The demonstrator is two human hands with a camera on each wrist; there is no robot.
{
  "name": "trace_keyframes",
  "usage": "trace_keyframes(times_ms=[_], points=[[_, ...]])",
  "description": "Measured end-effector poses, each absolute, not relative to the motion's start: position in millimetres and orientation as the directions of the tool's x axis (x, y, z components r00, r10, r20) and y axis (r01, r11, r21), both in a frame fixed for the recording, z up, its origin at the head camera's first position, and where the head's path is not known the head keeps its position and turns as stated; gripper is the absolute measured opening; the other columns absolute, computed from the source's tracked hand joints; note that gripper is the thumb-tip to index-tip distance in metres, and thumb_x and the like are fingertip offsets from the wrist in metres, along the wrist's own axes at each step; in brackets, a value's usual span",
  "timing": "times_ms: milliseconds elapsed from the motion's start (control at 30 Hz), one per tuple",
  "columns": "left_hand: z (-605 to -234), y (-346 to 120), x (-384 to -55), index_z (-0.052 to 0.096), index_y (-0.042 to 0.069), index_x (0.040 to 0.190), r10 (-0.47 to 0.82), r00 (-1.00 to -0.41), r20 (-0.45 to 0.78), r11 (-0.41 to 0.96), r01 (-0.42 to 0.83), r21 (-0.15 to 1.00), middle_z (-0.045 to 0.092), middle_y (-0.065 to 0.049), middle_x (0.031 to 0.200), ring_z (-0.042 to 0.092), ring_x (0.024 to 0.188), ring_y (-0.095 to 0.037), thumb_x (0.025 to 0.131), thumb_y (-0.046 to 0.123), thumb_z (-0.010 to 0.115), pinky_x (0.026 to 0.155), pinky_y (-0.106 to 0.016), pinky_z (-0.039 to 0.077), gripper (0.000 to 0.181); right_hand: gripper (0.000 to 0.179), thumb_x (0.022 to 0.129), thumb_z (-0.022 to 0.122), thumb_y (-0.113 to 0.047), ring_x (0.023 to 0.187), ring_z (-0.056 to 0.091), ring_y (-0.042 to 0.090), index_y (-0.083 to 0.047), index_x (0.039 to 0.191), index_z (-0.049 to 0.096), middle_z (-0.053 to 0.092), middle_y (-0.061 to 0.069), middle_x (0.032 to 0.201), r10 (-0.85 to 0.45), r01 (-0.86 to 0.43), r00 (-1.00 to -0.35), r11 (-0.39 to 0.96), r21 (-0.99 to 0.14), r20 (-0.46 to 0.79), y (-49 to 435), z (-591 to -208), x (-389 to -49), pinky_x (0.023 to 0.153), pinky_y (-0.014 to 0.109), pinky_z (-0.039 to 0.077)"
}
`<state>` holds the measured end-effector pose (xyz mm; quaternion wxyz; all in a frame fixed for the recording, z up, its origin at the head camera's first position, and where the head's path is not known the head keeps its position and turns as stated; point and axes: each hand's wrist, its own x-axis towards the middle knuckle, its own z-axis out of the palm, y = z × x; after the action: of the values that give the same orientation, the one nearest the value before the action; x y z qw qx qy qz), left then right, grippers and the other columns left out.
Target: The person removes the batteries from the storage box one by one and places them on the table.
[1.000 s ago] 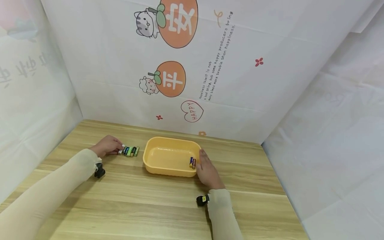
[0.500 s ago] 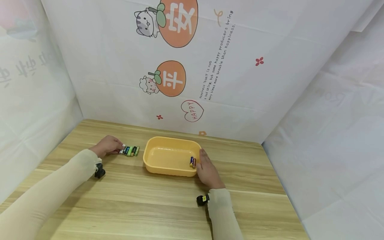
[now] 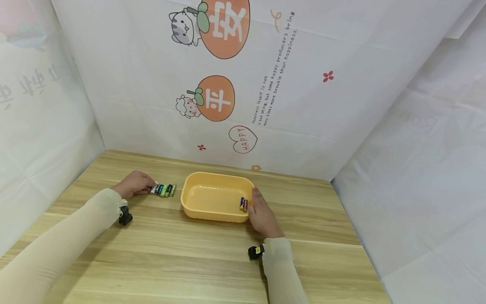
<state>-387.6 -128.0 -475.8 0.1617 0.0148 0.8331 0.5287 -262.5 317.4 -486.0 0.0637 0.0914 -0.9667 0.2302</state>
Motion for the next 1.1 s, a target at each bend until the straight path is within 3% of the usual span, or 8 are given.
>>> trace_keyframes(times_ms=[767, 1000, 1100], points=[[-479, -136, -384, 0.064, -0.009, 0.105, 0.213, -0.943, -0.255, 0.382, -0.16, 0.91, 0.064, -0.011, 0.086, 0.06, 0.072, -0.019, 0.091, 0.009, 0.062, 0.066, -0.03, 0.057, 0.022, 0.058, 0.102, 0.033, -0.014, 0.144, 0.018, 0.036, 0.002, 0.154, 0.012, 0.016, 0.019, 0.159, -0.161, -0.223, -0.971, 0.875, -0.43, 0.177, 318, -485, -263, 0.115, 0.051, 0.02], [-474, -138, -379, 0.061, -0.009, 0.107, 0.226, -0.94, -0.256, 0.381, -0.156, 0.911, 0.062, -0.01, 0.083, 0.06, 0.073, -0.019, 0.095, 0.011, 0.057, 0.067, -0.031, 0.057, 0.023, 0.058, 0.103, 0.033, -0.016, 0.145, 0.016, 0.032, -0.001, 0.155, 0.011, 0.015, 0.016, 0.16, -0.151, -0.21, -0.975, 0.872, -0.442, 0.166, 318, -486, -262, 0.116, 0.049, 0.019], [-469, -137, -378, 0.059, -0.01, 0.112, 0.237, -0.939, -0.247, 0.378, -0.145, 0.914, 0.062, -0.013, 0.089, 0.06, 0.077, -0.019, 0.097, 0.011, 0.055, 0.071, -0.032, 0.057, 0.026, 0.058, 0.103, 0.033, -0.016, 0.145, 0.016, 0.032, -0.001, 0.155, 0.012, 0.016, 0.016, 0.16, -0.153, -0.218, -0.972, 0.872, -0.439, 0.179, 319, -487, -262, 0.116, 0.049, 0.019]])
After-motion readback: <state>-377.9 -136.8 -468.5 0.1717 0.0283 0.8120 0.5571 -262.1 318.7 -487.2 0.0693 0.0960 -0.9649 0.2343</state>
